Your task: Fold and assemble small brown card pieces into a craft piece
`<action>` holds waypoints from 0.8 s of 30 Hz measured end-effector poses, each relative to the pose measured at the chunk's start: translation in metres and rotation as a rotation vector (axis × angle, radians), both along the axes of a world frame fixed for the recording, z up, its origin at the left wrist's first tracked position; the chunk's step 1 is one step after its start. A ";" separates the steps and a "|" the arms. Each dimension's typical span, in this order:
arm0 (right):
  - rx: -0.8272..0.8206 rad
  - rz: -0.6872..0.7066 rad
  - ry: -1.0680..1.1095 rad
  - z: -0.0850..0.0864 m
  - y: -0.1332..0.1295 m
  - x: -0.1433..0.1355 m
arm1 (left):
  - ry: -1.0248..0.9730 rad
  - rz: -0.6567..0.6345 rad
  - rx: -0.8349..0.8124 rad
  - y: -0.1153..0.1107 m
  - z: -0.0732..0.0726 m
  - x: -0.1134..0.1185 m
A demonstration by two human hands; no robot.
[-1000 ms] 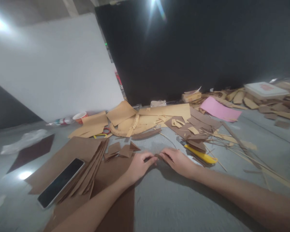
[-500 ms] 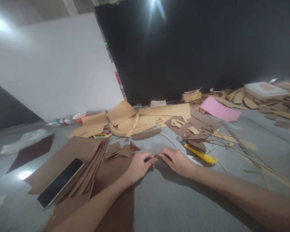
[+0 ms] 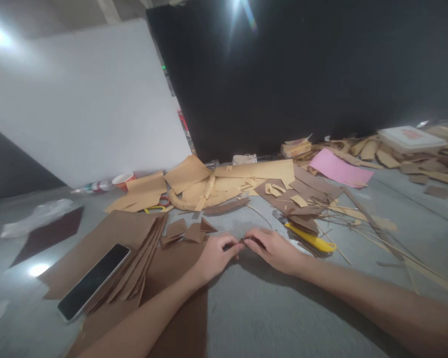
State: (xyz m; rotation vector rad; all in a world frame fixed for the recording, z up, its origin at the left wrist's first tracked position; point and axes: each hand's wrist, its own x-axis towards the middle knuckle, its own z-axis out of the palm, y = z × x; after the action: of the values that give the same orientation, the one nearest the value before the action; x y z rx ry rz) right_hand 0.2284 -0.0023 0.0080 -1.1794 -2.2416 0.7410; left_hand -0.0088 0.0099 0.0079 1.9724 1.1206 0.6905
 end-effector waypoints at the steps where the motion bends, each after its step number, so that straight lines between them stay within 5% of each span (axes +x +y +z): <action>1: 0.002 0.003 -0.015 -0.001 0.001 0.000 | 0.001 0.000 0.001 0.000 -0.001 0.000; 10: 0.064 0.022 -0.081 -0.011 0.005 0.000 | -0.044 -0.017 0.008 -0.002 0.006 0.002; 24: 0.037 0.048 -0.038 0.001 -0.004 0.001 | -0.108 0.030 -0.041 0.000 0.002 0.002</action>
State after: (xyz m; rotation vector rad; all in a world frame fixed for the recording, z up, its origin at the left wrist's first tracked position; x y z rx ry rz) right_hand 0.2293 -0.0064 0.0087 -1.1345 -2.3120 0.6984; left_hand -0.0065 0.0099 0.0101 1.8649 1.0921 0.7745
